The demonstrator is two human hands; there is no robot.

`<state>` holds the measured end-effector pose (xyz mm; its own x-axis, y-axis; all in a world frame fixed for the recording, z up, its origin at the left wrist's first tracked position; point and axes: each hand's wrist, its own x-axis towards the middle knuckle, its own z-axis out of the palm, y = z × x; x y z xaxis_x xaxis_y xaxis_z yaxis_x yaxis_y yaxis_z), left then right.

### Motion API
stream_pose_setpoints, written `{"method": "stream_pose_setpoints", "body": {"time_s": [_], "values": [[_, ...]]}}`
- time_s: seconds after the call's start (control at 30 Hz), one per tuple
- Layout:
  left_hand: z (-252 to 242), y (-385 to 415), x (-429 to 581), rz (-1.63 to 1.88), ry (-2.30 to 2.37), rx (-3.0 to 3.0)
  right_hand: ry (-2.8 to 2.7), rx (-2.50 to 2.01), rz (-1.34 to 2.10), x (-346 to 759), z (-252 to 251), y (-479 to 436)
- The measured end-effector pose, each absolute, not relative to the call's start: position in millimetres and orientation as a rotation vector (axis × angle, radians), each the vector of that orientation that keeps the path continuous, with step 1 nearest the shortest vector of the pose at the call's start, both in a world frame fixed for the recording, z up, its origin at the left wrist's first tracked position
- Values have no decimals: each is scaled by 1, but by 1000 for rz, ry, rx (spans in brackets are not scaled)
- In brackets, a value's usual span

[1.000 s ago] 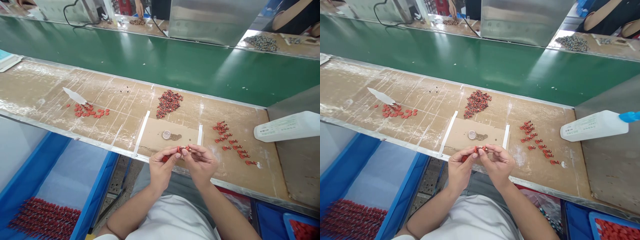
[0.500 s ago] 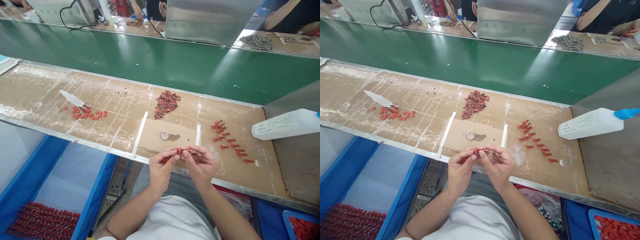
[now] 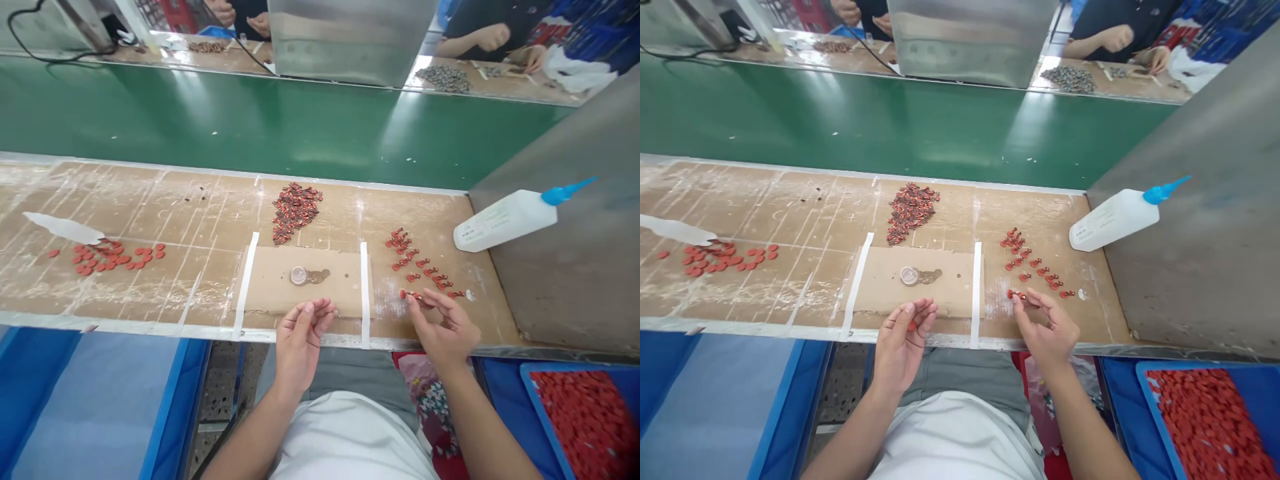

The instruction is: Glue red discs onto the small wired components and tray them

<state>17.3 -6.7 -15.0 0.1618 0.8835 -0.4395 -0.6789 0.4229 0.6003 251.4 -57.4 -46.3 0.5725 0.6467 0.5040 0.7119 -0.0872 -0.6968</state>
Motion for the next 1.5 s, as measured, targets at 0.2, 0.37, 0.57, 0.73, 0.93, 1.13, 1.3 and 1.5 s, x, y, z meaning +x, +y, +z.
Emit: {"method": "stream_pose_setpoints", "body": {"time_s": [0.2, 0.37, 0.57, 0.73, 0.93, 1.13, 1.3, 1.5], "values": [[-23, 1, 16, 1104, 812, 252, -1311, -2034, -429, 301, -63, -62], [-21, 2, 15, 1091, 797, 244, -1482, -1995, -571, 307, -68, -52], [-21, 2, 15, 1082, 802, 256, -1467, -1979, -557, 306, -68, -50], [-21, 2, 17, 1072, 794, 261, -1453, -1996, -540, 307, -69, -50], [-20, 1, 15, 1077, 804, 261, -1395, -2005, -489, 303, -66, -50], [-19, 1, 13, 1063, 801, 254, -1253, -2022, -315, 301, -58, -60], [-17, -1, 14, 1015, 718, 280, -1158, -1771, -410, 282, -52, -75], [-4, -4, 31, 887, 558, 204, -1630, -1509, 82, 218, -19, -72]]}}
